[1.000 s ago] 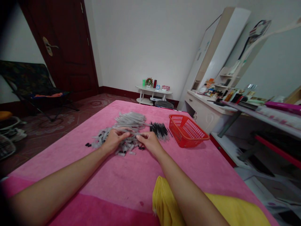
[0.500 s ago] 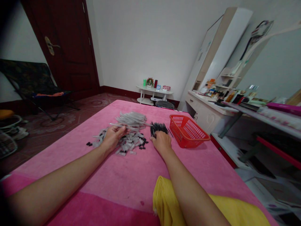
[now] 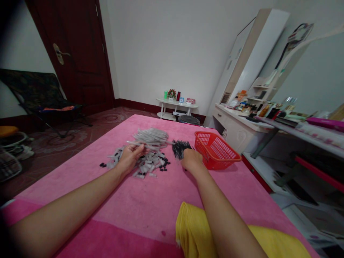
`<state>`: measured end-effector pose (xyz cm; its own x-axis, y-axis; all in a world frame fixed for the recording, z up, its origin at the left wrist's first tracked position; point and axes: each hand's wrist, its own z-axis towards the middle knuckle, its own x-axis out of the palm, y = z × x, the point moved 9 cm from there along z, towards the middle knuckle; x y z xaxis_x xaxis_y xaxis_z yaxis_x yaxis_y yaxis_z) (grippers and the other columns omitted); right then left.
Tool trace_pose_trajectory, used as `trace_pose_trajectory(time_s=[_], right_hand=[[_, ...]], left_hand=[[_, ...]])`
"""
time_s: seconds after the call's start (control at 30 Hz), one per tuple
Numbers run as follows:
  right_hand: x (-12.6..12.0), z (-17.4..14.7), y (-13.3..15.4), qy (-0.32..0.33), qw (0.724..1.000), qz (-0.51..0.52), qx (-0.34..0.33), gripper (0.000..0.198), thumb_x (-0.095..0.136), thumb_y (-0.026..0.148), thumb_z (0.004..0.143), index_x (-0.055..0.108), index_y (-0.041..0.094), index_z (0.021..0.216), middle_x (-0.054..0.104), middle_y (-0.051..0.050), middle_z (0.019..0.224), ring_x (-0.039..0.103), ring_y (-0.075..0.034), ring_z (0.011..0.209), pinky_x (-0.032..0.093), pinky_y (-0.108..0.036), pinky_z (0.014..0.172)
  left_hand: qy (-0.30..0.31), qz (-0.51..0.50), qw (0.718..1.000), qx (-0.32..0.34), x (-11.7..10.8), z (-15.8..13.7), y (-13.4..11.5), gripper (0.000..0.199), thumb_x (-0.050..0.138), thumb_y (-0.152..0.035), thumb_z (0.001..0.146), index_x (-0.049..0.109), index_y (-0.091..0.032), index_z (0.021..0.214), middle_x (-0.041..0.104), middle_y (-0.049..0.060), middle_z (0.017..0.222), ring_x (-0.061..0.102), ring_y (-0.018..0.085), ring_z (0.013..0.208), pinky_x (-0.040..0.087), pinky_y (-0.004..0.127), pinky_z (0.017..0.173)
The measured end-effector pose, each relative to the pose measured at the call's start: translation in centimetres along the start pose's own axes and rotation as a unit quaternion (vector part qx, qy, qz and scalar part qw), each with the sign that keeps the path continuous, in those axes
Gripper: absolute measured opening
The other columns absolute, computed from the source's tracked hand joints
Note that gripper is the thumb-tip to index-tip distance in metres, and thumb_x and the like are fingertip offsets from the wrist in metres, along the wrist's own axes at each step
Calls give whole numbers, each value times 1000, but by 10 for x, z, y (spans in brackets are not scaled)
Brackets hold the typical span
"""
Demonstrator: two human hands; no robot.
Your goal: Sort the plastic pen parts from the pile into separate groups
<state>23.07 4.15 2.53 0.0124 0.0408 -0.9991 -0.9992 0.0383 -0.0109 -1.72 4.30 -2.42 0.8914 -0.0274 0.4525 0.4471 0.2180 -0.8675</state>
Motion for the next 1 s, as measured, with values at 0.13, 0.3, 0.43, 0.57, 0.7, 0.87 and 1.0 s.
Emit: trace_pose_trajectory(time_s=[0.13, 0.3, 0.43, 0.57, 0.7, 0.87, 1.0], right_hand=[[-33, -2, -18, 5, 999, 22, -43, 15, 62, 17, 66, 72, 16, 77, 70, -15, 80, 66, -27, 75, 46, -33, 62], [-65, -11, -11, -40, 973, 169, -154, 15, 60, 11, 67, 71, 18, 75, 70, -7, 74, 63, -18, 68, 45, -25, 62], [-64, -17, 7, -23, 959, 215, -182, 16, 57, 10, 68, 71, 17, 73, 69, -5, 71, 62, -17, 66, 43, -23, 59], [-60, -20, 18, -17, 953, 226, -199, 19, 56, 9, 67, 71, 18, 74, 70, -4, 73, 61, -16, 67, 42, -23, 57], [-56, -21, 22, -17, 953, 222, -206, 22, 55, 7, 66, 71, 18, 76, 70, -4, 75, 61, -16, 68, 42, -23, 59], [-53, -21, 29, -25, 952, 217, -216, 21, 56, 8, 67, 71, 19, 78, 71, -3, 79, 62, -17, 72, 42, -23, 63], [-51, -21, 34, -50, 953, 199, -223, 22, 55, 10, 69, 71, 20, 81, 71, -4, 81, 63, -17, 76, 42, -23, 65]], left_hand=[[-17, -33, 999, -9, -5, 2, 2, 38, 77, -39, 64, 62, -13, 87, 69, 3, 72, 67, 14, 70, 53, 24, 70], [-28, -84, 996, -24, -9, 4, 2, 35, 79, -35, 63, 60, -13, 82, 67, 0, 72, 67, 13, 72, 53, 23, 71], [-25, -94, 995, -27, -7, 3, -2, 34, 79, -34, 63, 60, -13, 82, 66, -1, 72, 67, 11, 71, 54, 23, 72], [-22, -93, 995, -27, -6, 2, -2, 34, 78, -34, 64, 60, -13, 83, 66, -1, 73, 67, 12, 72, 54, 22, 72], [-8, -83, 996, -26, -4, 2, 1, 33, 77, -34, 66, 60, -13, 86, 67, 1, 74, 67, 12, 72, 54, 23, 71], [-2, -68, 997, -30, -1, 1, 2, 34, 77, -35, 65, 60, -13, 86, 68, 2, 73, 68, 13, 70, 54, 23, 69], [-5, -67, 997, -33, -3, 2, 2, 36, 77, -36, 65, 59, -14, 87, 68, 2, 73, 68, 13, 70, 54, 24, 70]])
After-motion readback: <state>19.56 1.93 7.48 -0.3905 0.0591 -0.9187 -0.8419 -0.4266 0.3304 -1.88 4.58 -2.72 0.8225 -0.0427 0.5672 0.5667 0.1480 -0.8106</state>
